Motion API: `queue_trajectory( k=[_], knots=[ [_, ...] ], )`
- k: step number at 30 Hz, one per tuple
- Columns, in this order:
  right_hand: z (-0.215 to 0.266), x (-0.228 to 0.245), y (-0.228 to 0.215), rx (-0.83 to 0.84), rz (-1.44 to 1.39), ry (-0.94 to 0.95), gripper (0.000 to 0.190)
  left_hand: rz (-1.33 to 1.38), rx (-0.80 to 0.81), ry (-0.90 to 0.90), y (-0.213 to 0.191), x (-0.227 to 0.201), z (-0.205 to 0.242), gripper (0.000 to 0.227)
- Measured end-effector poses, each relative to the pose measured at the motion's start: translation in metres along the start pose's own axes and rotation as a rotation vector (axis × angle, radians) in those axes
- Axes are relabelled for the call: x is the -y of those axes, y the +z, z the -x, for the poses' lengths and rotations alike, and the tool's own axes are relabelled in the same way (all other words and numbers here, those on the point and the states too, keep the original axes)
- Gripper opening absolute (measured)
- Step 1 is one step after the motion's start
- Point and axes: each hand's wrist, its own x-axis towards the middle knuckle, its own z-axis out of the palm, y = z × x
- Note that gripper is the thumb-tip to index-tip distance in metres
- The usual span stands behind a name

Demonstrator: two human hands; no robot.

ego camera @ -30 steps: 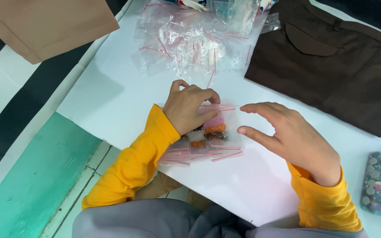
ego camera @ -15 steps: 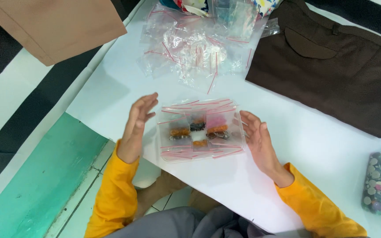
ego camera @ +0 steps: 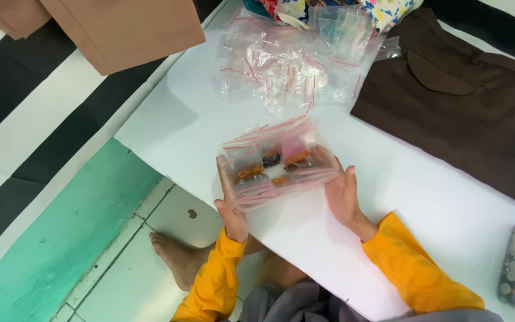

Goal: Sorting small decorative beads and placing them into plastic bags

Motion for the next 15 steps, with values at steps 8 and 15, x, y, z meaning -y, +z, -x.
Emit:
queue_trajectory(
  k=[8,15],
  knots=[
    [-0.083,-0.024,0.018,0.167,0.08,0.021,0.108,0.054,-0.446,-0.027,-0.001,0.067,0.001,0.072],
    [-0.119,-0.03,0.024,0.207,0.067,0.038,0.104,0.009,-0.374,0.0,0.0,0.024,-0.028,0.068]
  ],
)
